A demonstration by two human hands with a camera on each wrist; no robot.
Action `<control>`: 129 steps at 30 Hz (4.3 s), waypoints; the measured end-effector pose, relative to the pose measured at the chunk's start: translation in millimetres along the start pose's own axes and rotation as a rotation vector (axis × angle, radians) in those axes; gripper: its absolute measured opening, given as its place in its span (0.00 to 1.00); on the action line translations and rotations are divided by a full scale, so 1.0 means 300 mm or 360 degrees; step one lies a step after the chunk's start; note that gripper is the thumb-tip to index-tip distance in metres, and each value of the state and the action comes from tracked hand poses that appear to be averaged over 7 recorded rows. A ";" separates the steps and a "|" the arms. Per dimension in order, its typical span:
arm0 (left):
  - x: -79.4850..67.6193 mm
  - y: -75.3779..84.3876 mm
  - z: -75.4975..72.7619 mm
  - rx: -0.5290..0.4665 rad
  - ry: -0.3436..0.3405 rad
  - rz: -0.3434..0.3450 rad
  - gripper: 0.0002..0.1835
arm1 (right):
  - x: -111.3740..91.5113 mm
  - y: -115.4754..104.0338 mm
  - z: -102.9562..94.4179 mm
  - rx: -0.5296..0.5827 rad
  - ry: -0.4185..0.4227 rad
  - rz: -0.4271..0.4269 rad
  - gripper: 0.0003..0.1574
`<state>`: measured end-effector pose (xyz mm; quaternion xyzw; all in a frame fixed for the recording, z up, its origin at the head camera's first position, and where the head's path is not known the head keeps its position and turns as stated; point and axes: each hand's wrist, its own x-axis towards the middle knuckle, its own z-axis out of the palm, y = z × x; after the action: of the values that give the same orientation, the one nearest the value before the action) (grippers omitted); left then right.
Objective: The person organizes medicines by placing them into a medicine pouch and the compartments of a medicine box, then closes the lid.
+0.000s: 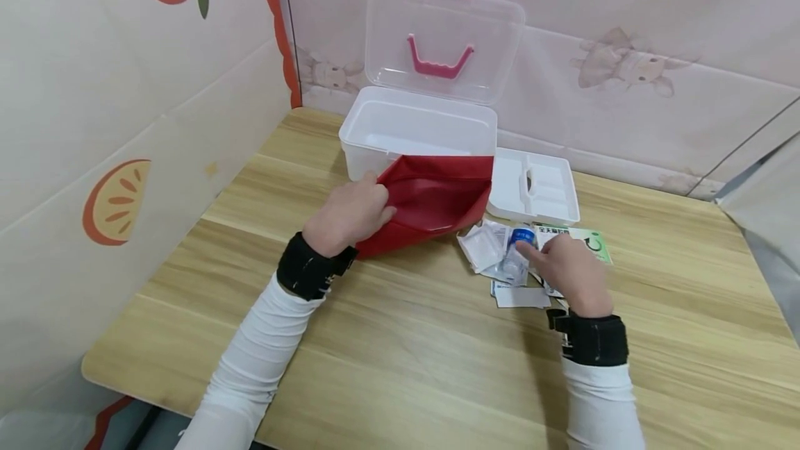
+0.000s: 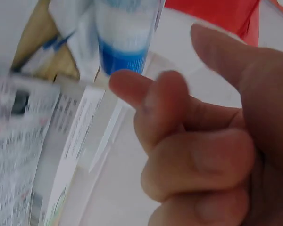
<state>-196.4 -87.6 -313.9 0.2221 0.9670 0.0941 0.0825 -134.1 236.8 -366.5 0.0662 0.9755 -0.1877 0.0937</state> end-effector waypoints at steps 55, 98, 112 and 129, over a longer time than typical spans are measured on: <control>-0.011 -0.006 0.000 0.0038 0.0040 0.0029 0.15 | 0.033 0.031 -0.012 0.0354 -0.0057 0.0012 0.34; -0.018 -0.003 -0.001 0.0036 0.0049 0.0045 0.15 | -0.001 -0.076 0.003 0.0554 0.0065 -0.0498 0.21; -0.012 -0.006 0.004 0.0070 0.0070 0.0056 0.15 | -0.003 -0.108 0.019 0.0727 0.0004 -0.0493 0.27; -0.013 -0.002 0.005 0.0067 0.0062 0.0065 0.15 | -0.005 -0.141 0.048 0.1071 0.0411 -0.0622 0.32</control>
<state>-192.8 -89.8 -314.9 0.2416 0.9654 0.0797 0.0571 -137.2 192.2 -364.4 -0.0705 0.8577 -0.5007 -0.0939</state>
